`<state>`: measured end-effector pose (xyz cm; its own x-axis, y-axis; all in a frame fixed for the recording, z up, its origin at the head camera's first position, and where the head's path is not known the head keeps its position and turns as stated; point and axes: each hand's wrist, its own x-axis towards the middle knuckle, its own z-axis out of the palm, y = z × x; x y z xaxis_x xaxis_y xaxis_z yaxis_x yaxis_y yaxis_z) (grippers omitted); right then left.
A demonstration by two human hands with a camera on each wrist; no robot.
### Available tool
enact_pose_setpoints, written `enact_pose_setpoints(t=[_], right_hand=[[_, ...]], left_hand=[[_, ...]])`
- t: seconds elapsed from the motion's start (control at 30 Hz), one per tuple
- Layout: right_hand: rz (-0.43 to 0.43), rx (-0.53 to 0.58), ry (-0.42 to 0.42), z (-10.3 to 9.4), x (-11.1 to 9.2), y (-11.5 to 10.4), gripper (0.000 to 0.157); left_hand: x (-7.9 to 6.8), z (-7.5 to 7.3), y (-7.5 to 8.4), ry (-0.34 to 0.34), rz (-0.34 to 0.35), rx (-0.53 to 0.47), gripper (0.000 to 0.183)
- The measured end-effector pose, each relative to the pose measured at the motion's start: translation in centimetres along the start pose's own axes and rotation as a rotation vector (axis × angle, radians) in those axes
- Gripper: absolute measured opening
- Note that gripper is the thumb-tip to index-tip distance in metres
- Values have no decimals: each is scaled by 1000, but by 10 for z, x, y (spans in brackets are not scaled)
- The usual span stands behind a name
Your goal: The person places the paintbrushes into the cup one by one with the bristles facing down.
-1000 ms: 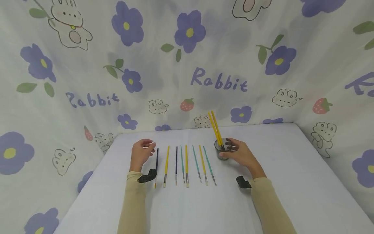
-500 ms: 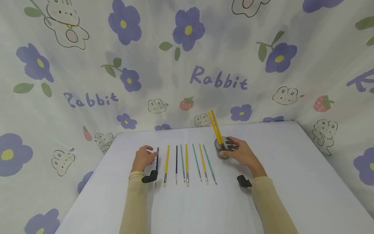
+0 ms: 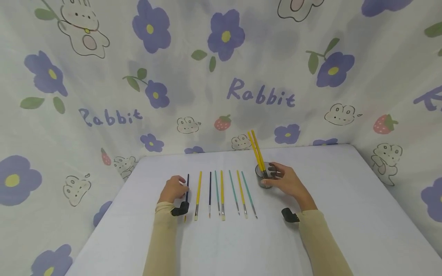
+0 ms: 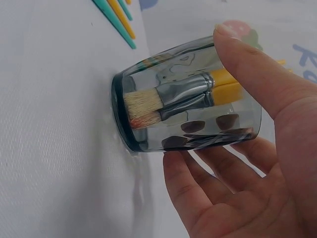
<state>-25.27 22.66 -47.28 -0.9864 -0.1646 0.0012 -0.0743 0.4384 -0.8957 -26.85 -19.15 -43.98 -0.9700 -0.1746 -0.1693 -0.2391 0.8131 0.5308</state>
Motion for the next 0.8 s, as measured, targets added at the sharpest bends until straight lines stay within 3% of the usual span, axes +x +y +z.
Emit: enact_pose_setpoints(t=[0.57, 0.8], right_hand=[[-5, -1, -1, 0, -2, 0, 96], [-15, -2, -1, -1, 0, 0, 94]], left_hand=[[1, 10, 0, 14, 25, -14, 31], [1, 12, 4, 21, -2, 10, 27]])
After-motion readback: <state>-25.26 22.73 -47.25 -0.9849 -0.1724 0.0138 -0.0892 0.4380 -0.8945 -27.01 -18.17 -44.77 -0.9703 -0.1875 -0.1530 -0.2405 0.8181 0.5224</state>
